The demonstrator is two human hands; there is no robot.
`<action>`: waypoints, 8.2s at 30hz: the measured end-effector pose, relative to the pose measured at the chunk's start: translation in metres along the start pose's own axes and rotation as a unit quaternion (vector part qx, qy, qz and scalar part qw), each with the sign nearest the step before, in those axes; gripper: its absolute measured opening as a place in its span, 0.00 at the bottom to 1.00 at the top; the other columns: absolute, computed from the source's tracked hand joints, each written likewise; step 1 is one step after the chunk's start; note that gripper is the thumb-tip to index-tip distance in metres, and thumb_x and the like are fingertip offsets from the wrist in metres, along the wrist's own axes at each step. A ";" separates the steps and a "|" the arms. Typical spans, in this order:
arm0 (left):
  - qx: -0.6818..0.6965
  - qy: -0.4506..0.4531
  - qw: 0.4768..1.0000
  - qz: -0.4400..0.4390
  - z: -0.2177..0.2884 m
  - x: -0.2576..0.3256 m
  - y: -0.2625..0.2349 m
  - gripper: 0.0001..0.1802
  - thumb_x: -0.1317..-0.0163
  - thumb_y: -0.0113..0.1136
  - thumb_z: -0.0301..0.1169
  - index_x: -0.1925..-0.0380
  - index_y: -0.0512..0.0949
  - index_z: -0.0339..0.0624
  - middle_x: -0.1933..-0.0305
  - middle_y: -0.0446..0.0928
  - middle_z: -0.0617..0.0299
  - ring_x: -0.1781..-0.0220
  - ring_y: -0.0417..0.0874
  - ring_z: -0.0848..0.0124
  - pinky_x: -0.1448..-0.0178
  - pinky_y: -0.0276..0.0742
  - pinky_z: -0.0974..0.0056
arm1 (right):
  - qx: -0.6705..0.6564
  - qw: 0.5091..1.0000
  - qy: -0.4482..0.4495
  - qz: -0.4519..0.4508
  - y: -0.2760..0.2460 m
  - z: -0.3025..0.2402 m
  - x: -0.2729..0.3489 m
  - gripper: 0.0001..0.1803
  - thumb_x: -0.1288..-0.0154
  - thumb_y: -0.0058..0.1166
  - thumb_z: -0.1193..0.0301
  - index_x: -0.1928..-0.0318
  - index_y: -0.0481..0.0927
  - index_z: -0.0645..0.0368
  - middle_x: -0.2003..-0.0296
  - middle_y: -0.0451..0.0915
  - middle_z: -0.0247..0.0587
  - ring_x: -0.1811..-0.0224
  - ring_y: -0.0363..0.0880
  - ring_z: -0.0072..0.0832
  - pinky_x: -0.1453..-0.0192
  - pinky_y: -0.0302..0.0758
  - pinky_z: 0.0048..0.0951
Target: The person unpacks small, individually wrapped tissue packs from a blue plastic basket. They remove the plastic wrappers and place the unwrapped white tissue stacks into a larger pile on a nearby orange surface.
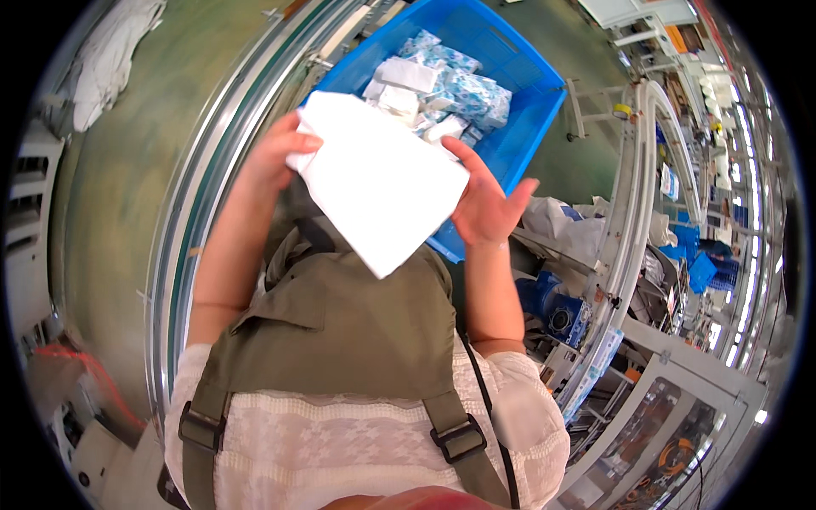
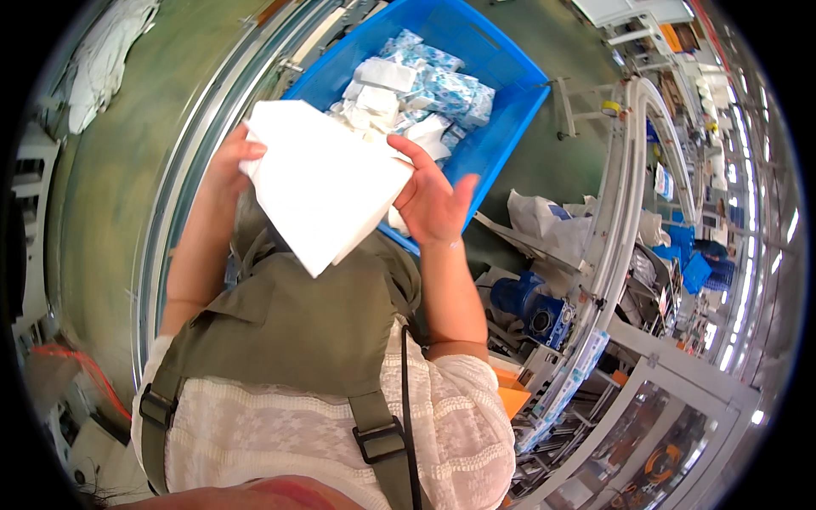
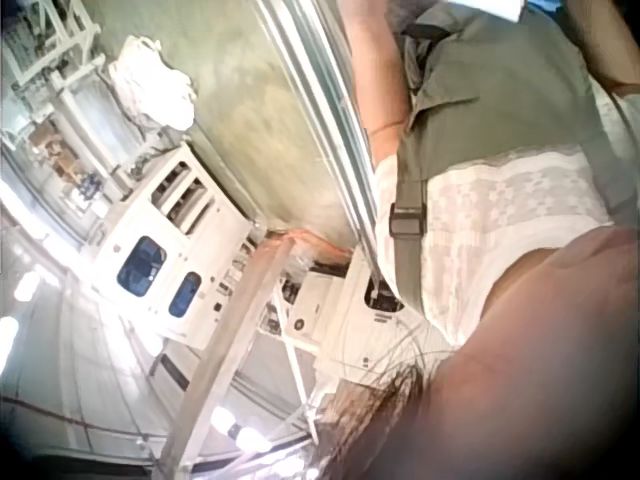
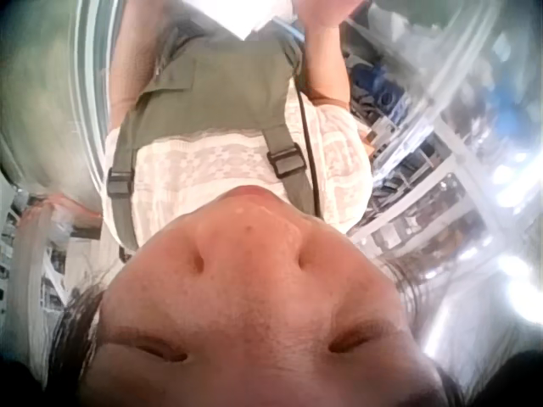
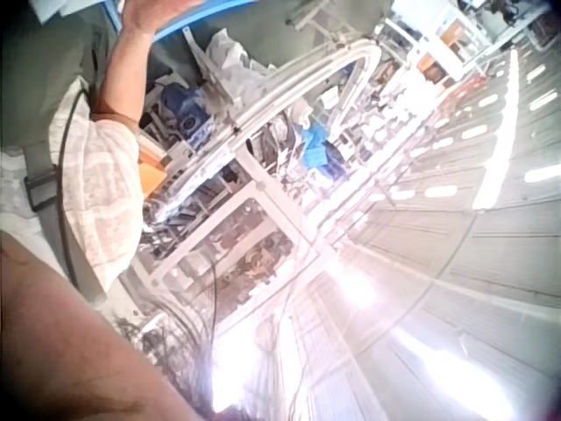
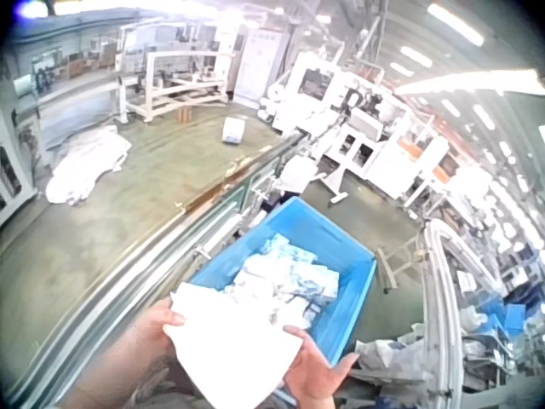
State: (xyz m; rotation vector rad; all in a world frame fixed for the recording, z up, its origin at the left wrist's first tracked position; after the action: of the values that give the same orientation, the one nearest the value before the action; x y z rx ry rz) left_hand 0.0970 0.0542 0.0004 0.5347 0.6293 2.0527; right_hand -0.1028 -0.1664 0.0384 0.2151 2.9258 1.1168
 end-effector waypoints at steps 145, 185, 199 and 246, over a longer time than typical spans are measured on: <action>-0.458 -0.282 0.673 0.508 -0.013 0.010 -0.298 0.40 0.45 0.63 0.61 0.58 0.81 0.26 0.61 0.84 0.49 0.59 0.84 0.60 0.54 0.78 0.55 | -0.275 0.843 0.145 0.439 -0.210 0.114 -0.004 0.20 0.33 0.49 0.54 0.53 0.73 0.57 0.58 0.78 0.47 0.58 0.77 0.37 0.57 0.72 0.35; -0.014 -0.170 0.960 0.221 -0.172 -0.139 0.003 0.40 0.48 0.72 0.29 0.38 0.61 0.32 0.43 0.74 0.54 0.43 0.76 0.66 0.41 0.74 0.61 | 0.547 0.812 -0.205 0.006 -0.146 0.058 -0.049 0.35 0.60 0.71 0.67 0.48 0.72 0.59 0.46 0.70 0.51 0.48 0.73 0.47 0.47 0.69 0.46; -0.677 0.361 0.634 0.103 -0.029 -0.066 0.081 0.17 0.55 0.71 0.27 0.61 0.84 0.48 0.60 0.77 0.66 0.59 0.72 0.62 0.55 0.70 0.59 | 0.157 0.962 -0.015 0.221 -0.045 0.049 -0.061 0.27 0.33 0.57 0.67 0.39 0.66 0.67 0.47 0.74 0.45 0.46 0.73 0.28 0.41 0.70 0.29; -0.475 0.333 0.809 0.094 -0.019 -0.003 0.101 0.40 0.51 0.64 0.30 0.36 0.63 0.37 0.45 0.70 0.43 0.50 0.77 0.48 0.49 0.75 0.55 | 0.408 0.846 -0.245 0.240 0.002 0.029 -0.025 0.37 0.41 0.66 0.63 0.38 0.62 0.68 0.48 0.74 0.48 0.47 0.72 0.29 0.42 0.70 0.30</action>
State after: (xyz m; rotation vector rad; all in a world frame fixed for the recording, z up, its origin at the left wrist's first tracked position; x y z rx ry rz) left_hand 0.0239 -0.0001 0.0473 -0.7702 -0.1568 2.4027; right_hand -0.0759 -0.1490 0.0166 1.0830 2.6846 -0.2816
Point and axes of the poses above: each hand's wrist, its own x-axis away from the middle knuckle, its own y-axis out of the palm, z = x × y, the point moved 1 cm from there along -x, towards the middle knuckle
